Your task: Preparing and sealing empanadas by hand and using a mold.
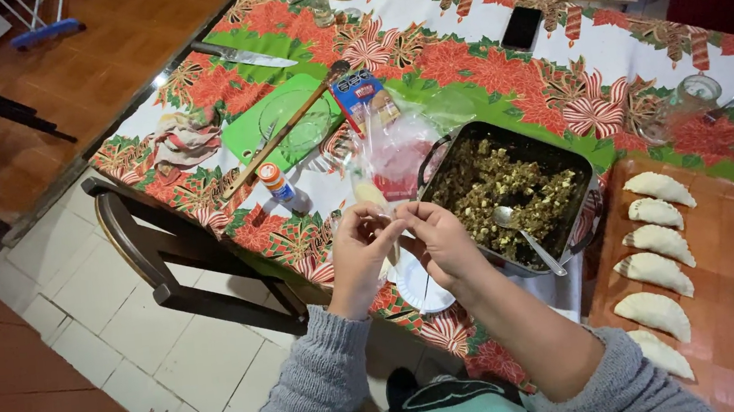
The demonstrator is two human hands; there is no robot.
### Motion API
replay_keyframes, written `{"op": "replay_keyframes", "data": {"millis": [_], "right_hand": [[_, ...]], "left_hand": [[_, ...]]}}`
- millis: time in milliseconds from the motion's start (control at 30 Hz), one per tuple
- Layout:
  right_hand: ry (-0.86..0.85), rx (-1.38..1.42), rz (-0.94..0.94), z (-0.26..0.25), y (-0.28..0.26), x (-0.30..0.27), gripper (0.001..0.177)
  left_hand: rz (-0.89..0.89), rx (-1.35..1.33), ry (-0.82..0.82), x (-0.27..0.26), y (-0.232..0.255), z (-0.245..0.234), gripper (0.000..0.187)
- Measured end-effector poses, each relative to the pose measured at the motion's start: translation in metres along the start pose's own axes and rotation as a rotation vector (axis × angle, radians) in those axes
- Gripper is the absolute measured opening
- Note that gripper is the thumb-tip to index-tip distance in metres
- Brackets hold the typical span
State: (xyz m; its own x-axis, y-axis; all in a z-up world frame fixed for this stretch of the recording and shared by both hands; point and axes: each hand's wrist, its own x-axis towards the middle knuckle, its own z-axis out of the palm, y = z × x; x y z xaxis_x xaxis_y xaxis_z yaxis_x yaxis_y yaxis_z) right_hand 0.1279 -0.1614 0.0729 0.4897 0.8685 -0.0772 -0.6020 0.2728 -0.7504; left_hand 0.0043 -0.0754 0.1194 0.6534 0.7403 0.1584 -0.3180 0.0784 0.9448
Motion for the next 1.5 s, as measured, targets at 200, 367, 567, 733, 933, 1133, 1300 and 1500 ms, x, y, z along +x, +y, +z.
{"op": "replay_keyframes", "data": {"millis": [200,367,567,733,933,1133,1300,1500], "right_hand": [[-0.004,0.012,0.030,0.009,-0.007,-0.003,0.019],[0.028,-0.008,0.030,0.010,-0.008,-0.003,0.020],[0.028,0.021,0.042,0.007,-0.006,0.000,0.021],[-0.021,0.049,0.011,-0.002,-0.001,0.006,0.021],[0.007,0.071,0.042,0.000,-0.005,0.006,0.020],[0.010,0.104,0.047,0.004,-0.009,-0.001,0.018],[0.008,-0.089,-0.051,0.015,-0.019,-0.008,0.018],[0.065,-0.079,-0.040,0.003,-0.011,0.003,0.018]], "left_hand": [[0.205,0.239,-0.001,0.002,-0.007,-0.004,0.013],[0.145,0.212,0.000,0.003,-0.011,-0.006,0.009],[0.095,0.149,-0.019,0.005,-0.014,-0.008,0.008],[0.088,0.040,-0.072,0.007,-0.017,-0.010,0.008],[0.170,0.187,-0.044,0.004,-0.010,-0.004,0.010],[0.208,0.362,-0.011,0.001,-0.007,0.000,0.023],[0.195,0.328,-0.010,0.001,-0.006,0.003,0.023],[0.244,0.398,-0.015,0.002,-0.003,0.004,0.025]]}}
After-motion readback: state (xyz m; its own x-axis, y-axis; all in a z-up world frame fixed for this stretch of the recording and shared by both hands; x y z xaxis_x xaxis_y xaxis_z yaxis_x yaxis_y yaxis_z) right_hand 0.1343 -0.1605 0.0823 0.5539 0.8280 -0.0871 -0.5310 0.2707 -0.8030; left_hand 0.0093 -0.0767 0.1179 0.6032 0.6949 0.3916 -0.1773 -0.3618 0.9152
